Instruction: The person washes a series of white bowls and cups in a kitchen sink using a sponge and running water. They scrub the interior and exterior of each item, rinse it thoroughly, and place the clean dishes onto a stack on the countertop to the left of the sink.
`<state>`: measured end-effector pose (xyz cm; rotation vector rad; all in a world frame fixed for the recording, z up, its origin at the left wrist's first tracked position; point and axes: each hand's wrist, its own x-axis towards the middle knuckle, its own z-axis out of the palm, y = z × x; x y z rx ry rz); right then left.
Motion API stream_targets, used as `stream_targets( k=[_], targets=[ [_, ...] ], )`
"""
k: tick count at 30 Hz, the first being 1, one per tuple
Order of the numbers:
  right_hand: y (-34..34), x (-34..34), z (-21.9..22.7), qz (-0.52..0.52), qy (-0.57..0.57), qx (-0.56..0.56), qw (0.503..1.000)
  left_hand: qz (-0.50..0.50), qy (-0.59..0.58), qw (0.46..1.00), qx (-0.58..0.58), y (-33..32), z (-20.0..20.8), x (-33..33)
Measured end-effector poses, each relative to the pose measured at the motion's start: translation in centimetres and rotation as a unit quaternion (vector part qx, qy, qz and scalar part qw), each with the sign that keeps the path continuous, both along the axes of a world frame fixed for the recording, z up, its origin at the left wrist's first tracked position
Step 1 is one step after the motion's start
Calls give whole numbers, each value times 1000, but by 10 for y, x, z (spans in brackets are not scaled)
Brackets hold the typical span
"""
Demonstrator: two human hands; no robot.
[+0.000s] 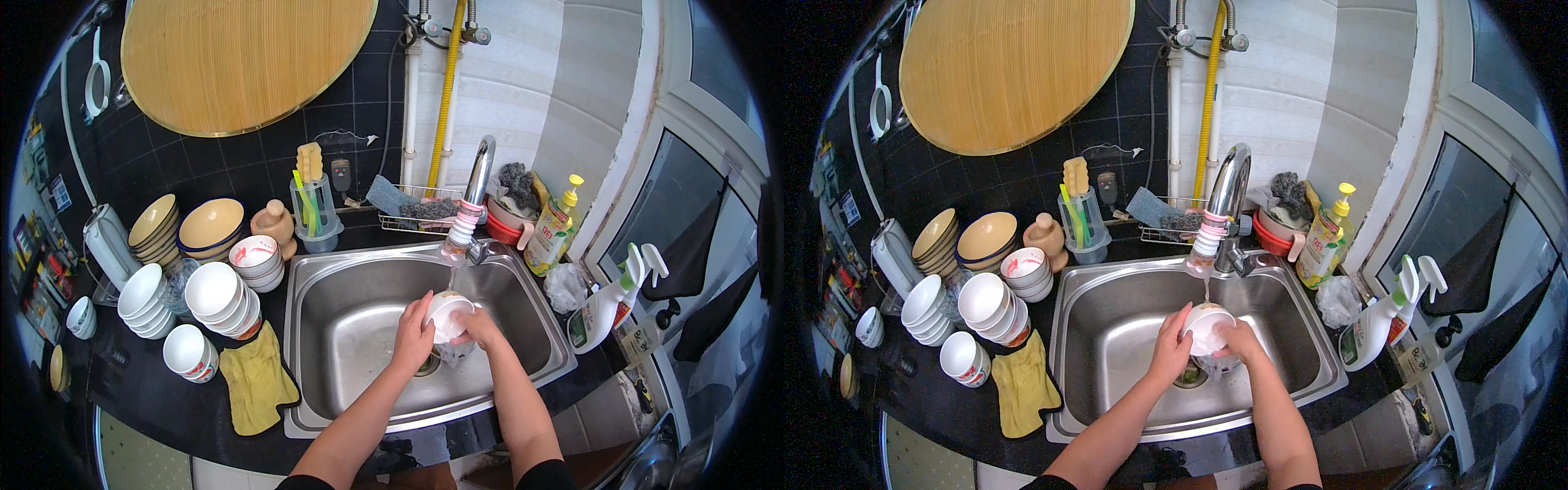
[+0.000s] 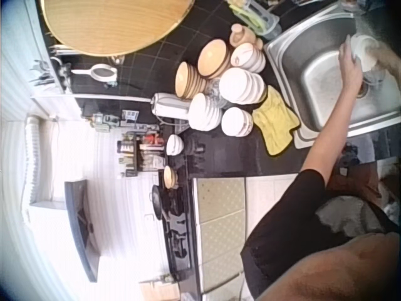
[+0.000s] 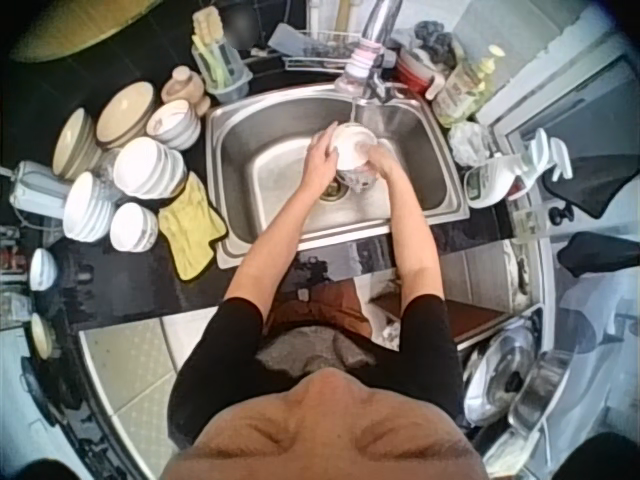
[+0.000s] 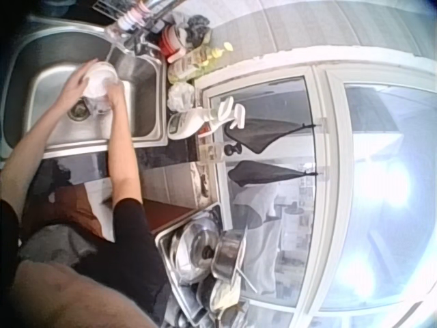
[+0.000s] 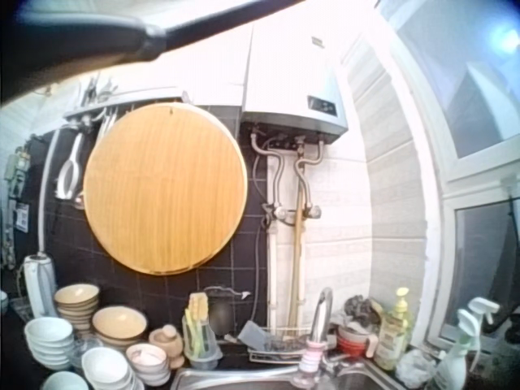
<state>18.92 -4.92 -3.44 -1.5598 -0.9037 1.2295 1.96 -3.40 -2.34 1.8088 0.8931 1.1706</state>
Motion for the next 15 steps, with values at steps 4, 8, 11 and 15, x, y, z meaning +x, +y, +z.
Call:
stream_targets(
  k=[4, 8, 11, 15],
  targets=[
    [4, 0, 2, -80, 47, 61, 994, -20, -104, 993, -50, 1, -8, 7],
    [6, -2, 3, -109, 31, 107, 988, -50, -135, 988, -57, 5, -19, 10],
    [7, -3, 3, -102, 22, 129, 986, -45, -152, 985, -64, 8, -21, 11],
    [10, -9, -4, -90, -15, 175, 980, -22, -148, 974, -169, 9, -9, 5]
  ],
)
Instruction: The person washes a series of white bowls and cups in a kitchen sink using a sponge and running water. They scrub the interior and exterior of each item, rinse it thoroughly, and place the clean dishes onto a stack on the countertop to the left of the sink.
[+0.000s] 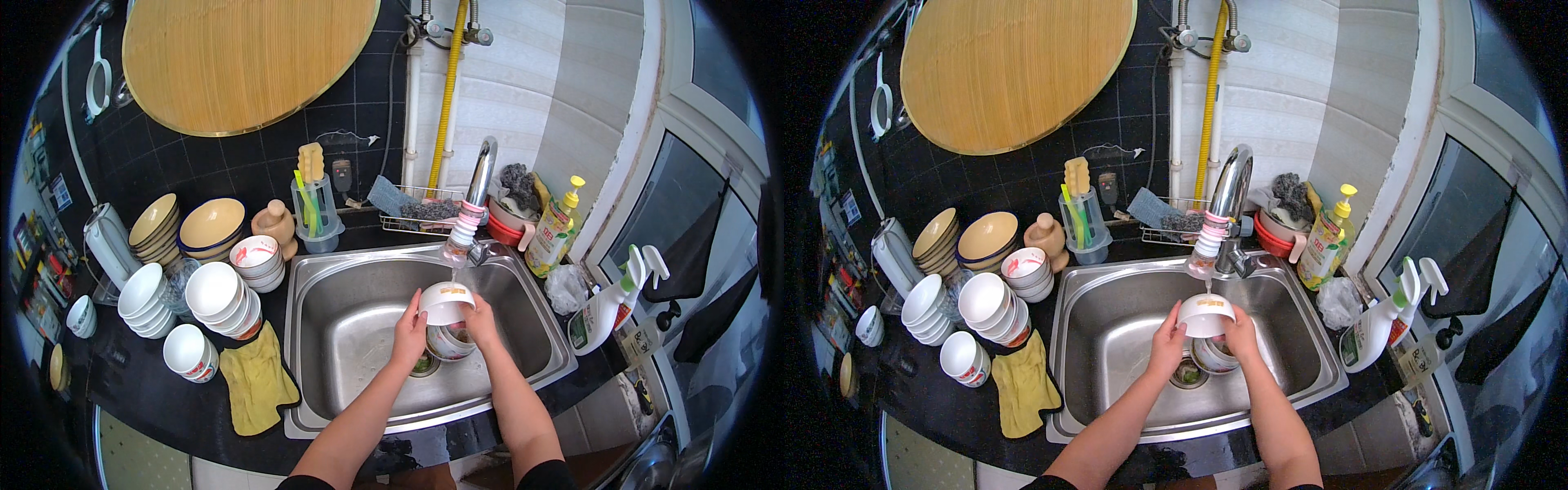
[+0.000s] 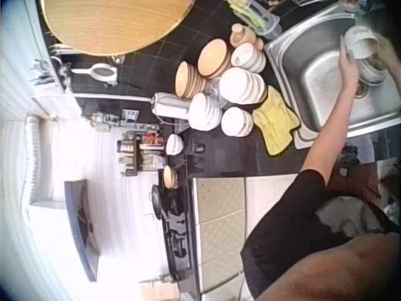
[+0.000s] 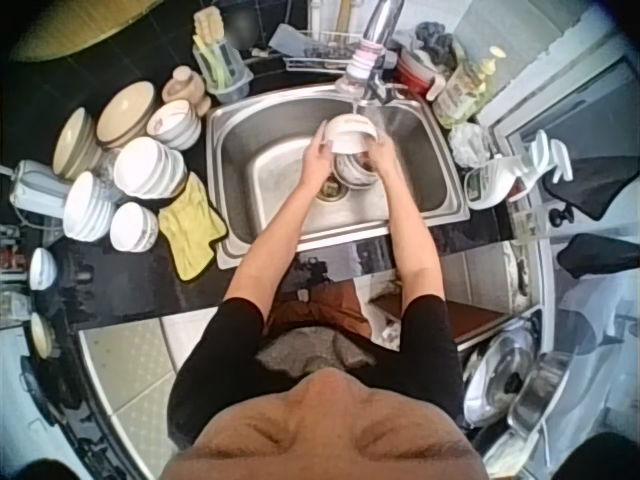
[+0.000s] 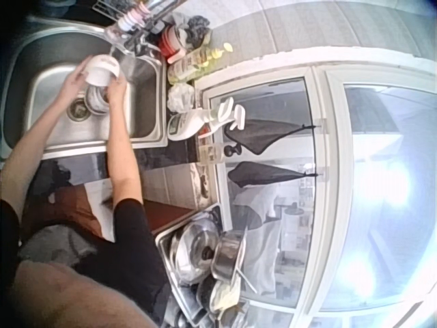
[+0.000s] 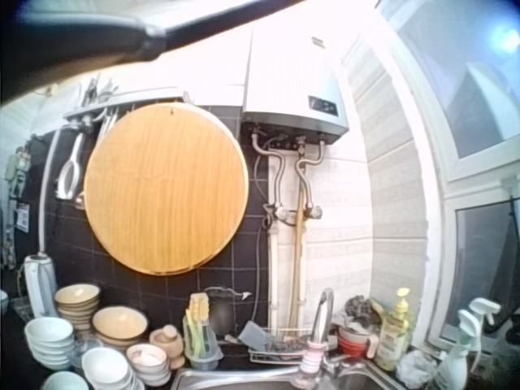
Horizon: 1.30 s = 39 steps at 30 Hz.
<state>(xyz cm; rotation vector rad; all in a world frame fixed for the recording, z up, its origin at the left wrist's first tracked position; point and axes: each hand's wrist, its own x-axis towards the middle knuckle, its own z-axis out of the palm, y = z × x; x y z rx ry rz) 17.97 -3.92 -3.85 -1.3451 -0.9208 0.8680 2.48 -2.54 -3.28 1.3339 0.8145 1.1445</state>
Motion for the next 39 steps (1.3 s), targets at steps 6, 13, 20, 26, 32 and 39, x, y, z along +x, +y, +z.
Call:
stream_targets(
  k=[6, 13, 20, 26, 32, 39],
  targets=[
    [-3, -14, 13, 23, 22, -69, 997, 18, -96, 992, -80, 11, -12, -3],
    [-8, 3, 16, 133, 17, -219, 966, -33, -23, 974, -222, 3, 0, -8],
    [-3, 13, -8, 259, -62, -296, 917, 74, 218, 973, -29, -8, 18, -14],
    [-10, -3, 0, 249, -73, -213, 942, 56, 396, 901, 167, -29, 61, -33],
    [-15, -26, -6, 291, -143, -97, 941, -51, 477, 819, 314, -51, 91, -84],
    [-32, -71, 45, 207, -531, 58, 820, -13, 513, 723, 463, -66, 103, -138]
  ],
)
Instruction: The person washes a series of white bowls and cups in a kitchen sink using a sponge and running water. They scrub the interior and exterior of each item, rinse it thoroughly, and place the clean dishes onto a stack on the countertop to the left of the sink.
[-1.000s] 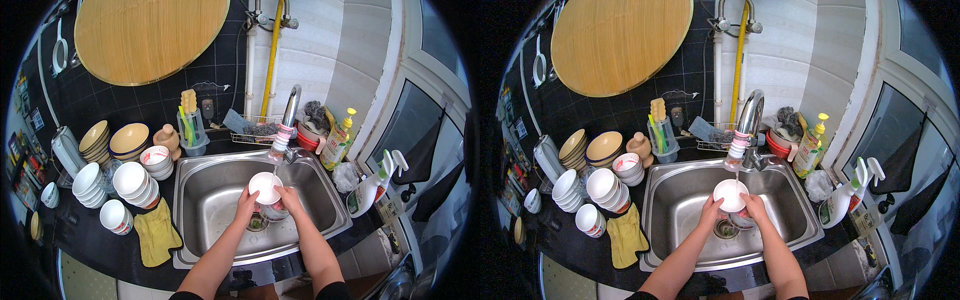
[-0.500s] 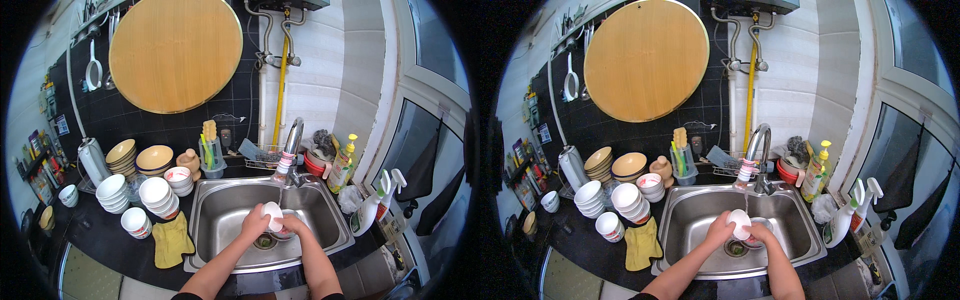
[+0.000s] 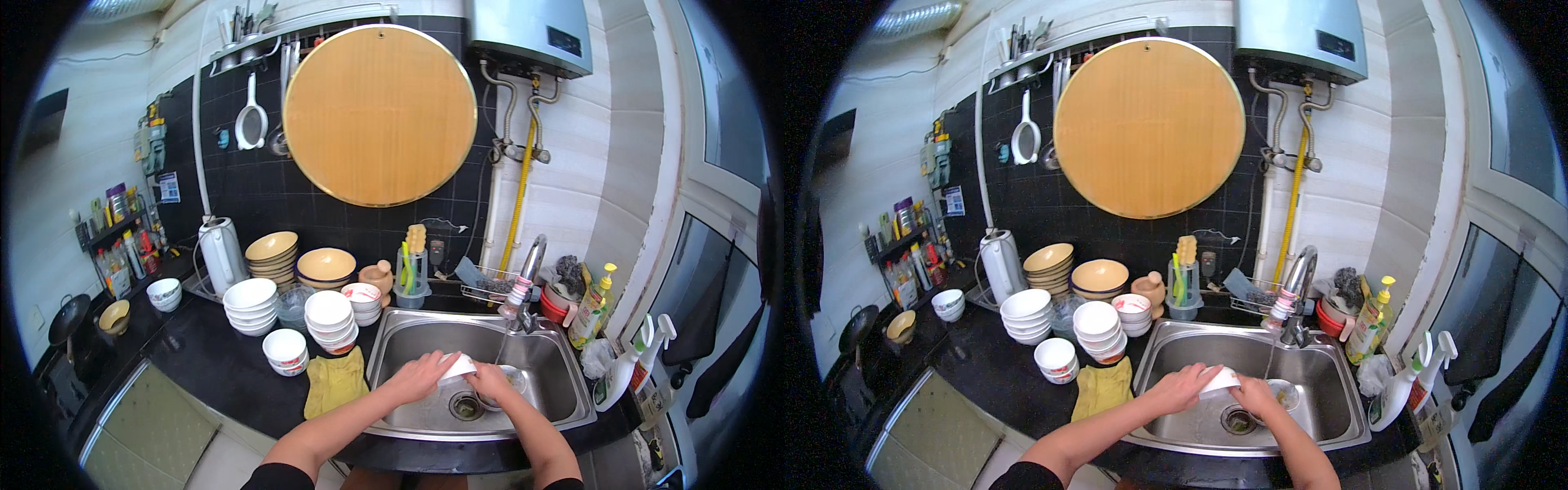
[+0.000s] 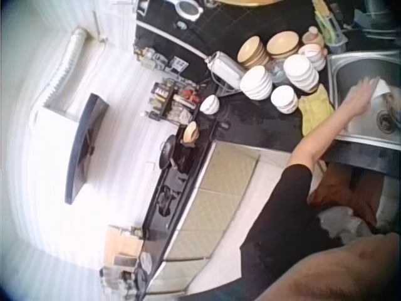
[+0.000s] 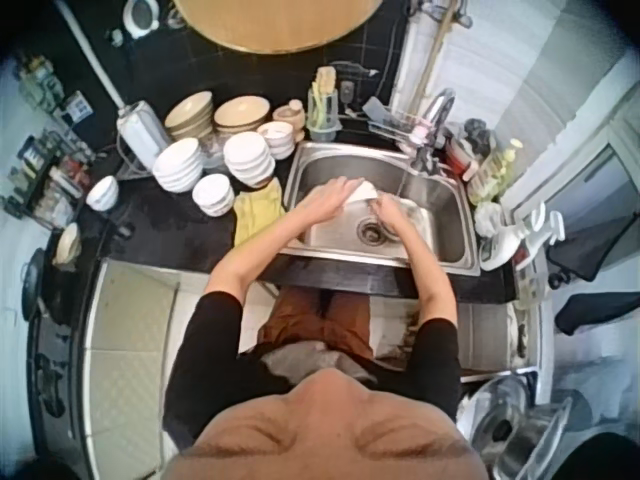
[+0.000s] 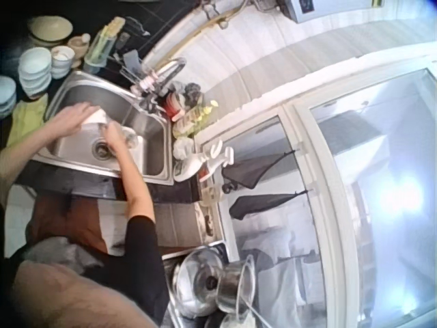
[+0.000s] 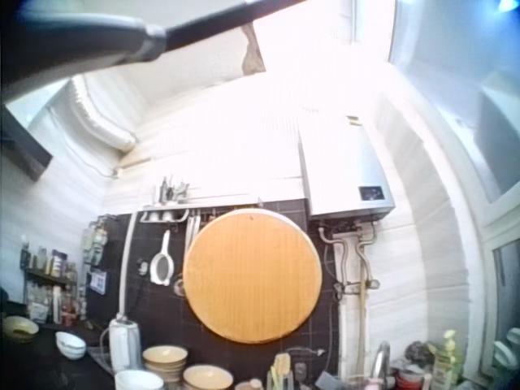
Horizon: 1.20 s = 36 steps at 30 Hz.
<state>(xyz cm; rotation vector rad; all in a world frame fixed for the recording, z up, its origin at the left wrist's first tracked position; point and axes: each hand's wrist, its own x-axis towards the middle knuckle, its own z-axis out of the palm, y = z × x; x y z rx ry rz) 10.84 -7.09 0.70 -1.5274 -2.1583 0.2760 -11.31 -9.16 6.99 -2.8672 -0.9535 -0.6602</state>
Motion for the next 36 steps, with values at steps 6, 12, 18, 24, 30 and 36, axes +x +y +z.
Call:
stream_targets(
  k=[6, 12, 18, 24, 30, 36],
  targets=[
    [-16, -27, 37, 31, -46, 186, 981, -4, -12, 992, 128, -12, 19, -29],
    [-30, -47, 54, -6, -62, 163, 985, -6, -67, 989, 133, -24, 16, -48],
    [-40, -90, 65, -43, -67, -122, 989, 25, -210, 970, -116, -18, -29, -69],
    [-22, -141, 76, 24, 118, -220, 968, 137, -422, 888, -122, -10, -8, -133],
    [-15, -230, 88, 80, 236, -315, 916, 216, -339, 909, -110, -21, 31, -226],
    [7, -308, 85, 86, 252, -359, 894, 308, -483, 805, -153, -9, 28, -299]
  ],
)
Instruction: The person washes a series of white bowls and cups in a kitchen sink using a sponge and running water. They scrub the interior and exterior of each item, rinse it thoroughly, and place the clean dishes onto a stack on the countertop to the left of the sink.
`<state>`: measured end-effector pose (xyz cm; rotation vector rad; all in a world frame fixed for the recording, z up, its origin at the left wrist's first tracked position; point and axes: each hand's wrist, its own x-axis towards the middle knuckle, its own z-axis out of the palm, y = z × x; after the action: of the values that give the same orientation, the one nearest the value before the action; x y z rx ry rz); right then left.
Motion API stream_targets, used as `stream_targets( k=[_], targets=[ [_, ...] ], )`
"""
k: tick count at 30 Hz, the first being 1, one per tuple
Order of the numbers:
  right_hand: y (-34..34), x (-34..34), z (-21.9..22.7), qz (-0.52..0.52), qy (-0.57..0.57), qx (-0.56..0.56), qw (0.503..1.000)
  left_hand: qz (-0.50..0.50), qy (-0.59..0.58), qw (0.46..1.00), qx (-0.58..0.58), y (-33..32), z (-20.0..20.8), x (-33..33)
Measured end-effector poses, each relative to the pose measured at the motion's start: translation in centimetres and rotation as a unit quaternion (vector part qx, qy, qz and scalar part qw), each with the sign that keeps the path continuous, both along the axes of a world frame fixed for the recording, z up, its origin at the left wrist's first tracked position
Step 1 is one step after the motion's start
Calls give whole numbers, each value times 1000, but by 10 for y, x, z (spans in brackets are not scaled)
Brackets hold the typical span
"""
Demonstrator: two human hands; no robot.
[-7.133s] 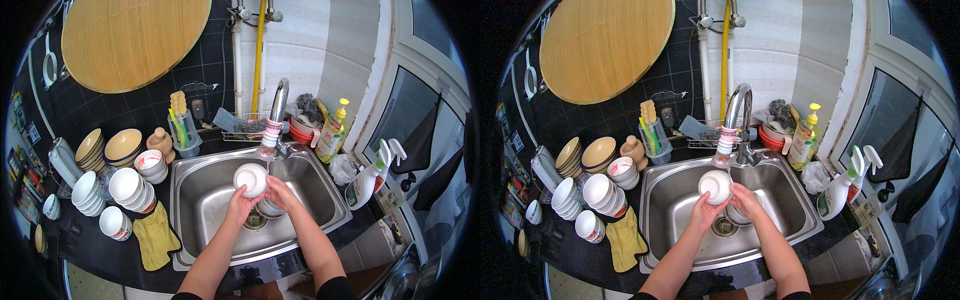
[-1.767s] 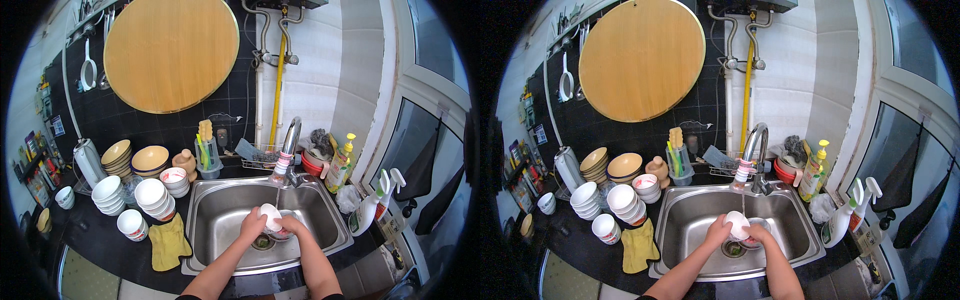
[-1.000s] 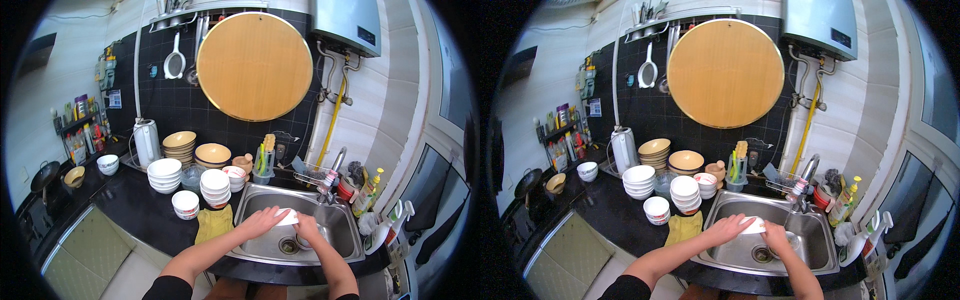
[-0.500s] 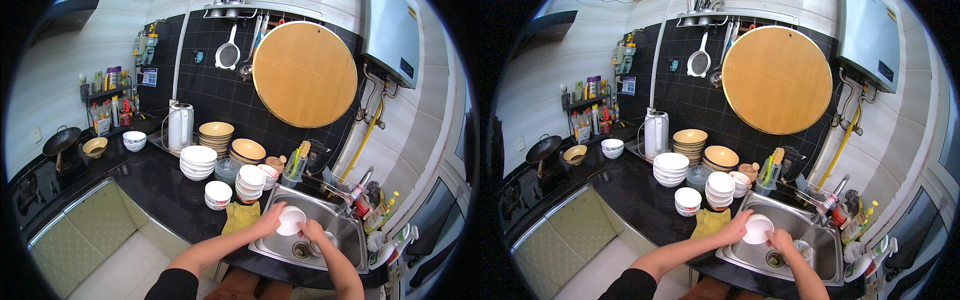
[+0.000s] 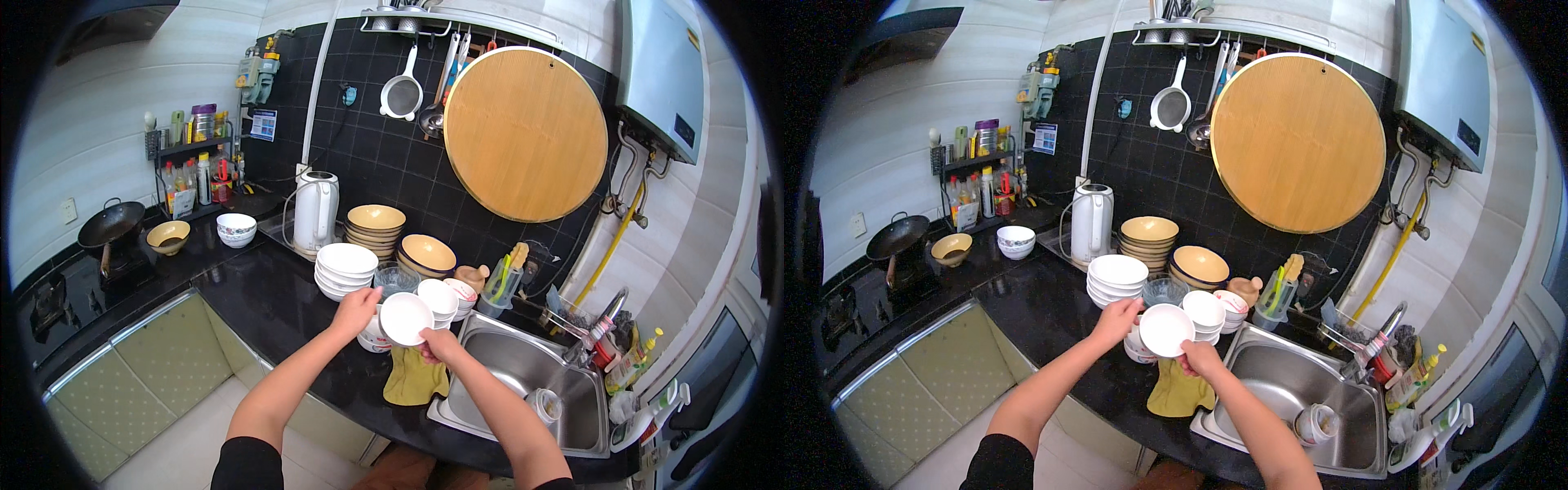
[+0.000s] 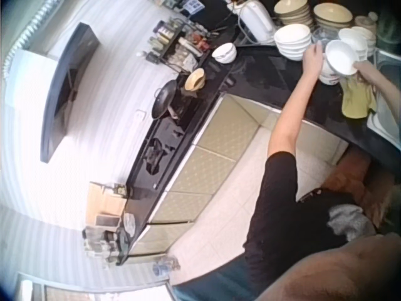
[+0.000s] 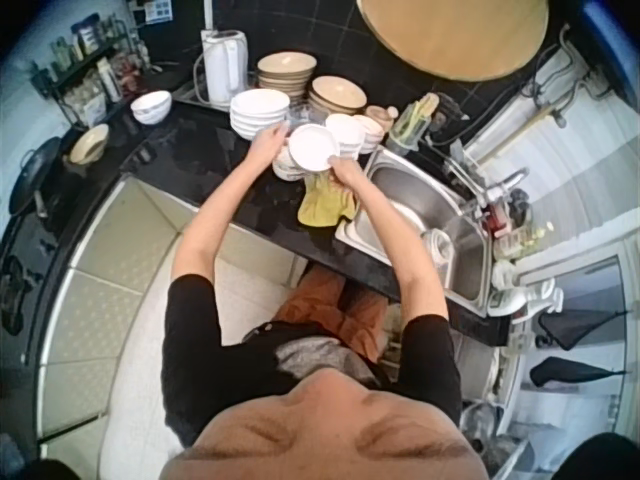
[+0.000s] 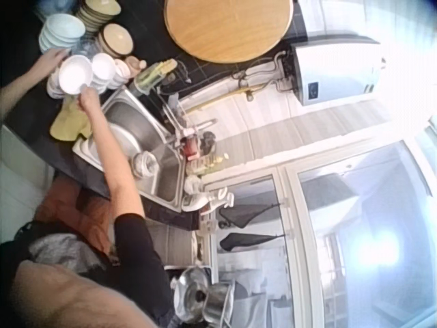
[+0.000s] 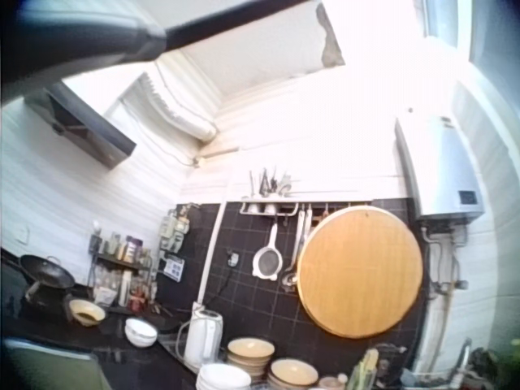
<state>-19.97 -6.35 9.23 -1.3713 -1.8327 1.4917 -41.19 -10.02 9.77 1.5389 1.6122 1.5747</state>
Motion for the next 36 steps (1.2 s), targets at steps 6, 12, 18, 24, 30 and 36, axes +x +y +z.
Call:
stream_targets(
  k=[6, 12, 18, 24, 30, 36],
  targets=[
    [18, -54, -6, -50, -5, -98, 994, 126, 65, 990, -13, -1, -38, -28],
    [35, -68, -32, -63, 2, -131, 989, 105, 86, 990, -47, 5, -55, -26],
    [30, -69, -24, -49, -32, -110, 992, 74, 64, 986, -133, 8, -52, -22],
    [26, -64, -24, -21, -53, -31, 998, 92, 84, 985, -119, 11, -56, -22],
    [9, -15, -19, 15, -92, 43, 995, 153, 147, 977, -24, 5, -46, -15],
    [10, 138, -37, -6, -71, 48, 996, 120, 145, 971, 144, -9, -3, 16]
  ],
)
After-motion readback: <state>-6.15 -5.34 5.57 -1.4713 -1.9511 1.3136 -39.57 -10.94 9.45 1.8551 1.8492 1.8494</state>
